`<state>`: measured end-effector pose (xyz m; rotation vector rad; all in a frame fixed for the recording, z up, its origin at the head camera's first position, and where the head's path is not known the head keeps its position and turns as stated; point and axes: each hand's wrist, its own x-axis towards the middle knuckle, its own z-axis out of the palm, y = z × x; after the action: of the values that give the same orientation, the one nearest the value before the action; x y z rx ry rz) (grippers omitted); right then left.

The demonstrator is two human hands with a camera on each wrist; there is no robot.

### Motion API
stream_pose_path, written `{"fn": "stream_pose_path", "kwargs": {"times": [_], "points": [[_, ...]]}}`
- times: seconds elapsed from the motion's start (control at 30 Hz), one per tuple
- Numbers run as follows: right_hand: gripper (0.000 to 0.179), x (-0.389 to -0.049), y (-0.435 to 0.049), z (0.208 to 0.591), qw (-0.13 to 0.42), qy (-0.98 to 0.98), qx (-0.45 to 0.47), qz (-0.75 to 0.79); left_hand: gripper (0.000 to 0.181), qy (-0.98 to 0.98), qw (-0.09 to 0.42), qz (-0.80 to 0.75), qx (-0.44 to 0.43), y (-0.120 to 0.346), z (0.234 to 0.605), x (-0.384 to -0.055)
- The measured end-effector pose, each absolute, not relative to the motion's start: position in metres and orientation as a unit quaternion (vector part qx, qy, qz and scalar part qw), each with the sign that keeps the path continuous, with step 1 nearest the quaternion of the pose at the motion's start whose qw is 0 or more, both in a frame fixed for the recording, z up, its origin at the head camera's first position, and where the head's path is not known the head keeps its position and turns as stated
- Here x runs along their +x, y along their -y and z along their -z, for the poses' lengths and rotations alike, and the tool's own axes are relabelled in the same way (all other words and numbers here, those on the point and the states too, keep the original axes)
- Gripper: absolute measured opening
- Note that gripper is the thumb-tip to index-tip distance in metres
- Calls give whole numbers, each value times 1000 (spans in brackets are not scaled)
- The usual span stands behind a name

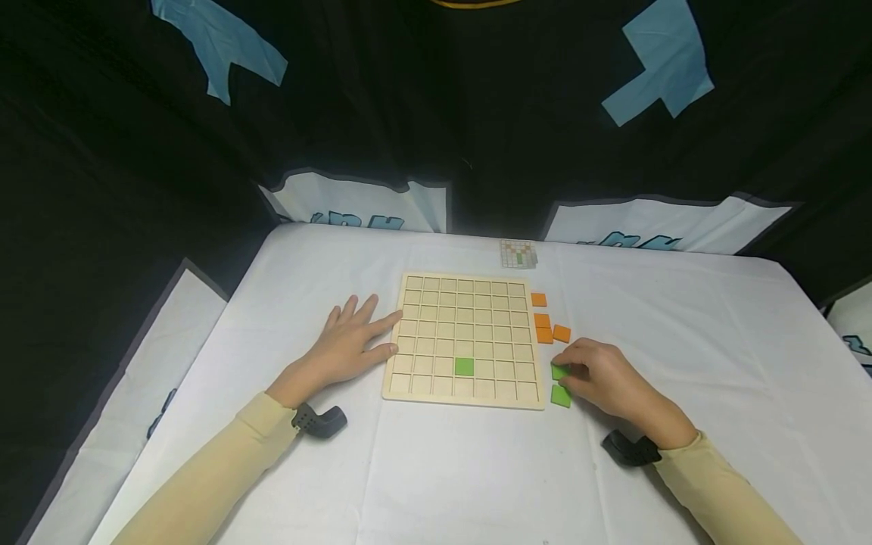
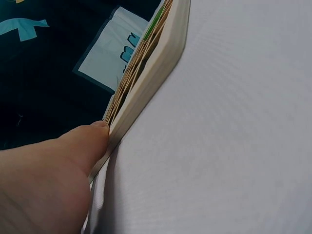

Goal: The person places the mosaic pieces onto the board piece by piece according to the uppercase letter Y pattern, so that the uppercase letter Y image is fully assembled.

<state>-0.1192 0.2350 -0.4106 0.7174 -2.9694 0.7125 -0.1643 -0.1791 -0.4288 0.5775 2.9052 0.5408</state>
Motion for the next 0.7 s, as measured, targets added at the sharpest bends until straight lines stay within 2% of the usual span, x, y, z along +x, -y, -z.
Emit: {"fn": "stream_pose_path", "kwargs": {"times": [0.7], "points": [[24, -119, -235, 409, 5, 947, 229, -225, 61, -961, 65, -184, 195, 179, 427, -164]]}}
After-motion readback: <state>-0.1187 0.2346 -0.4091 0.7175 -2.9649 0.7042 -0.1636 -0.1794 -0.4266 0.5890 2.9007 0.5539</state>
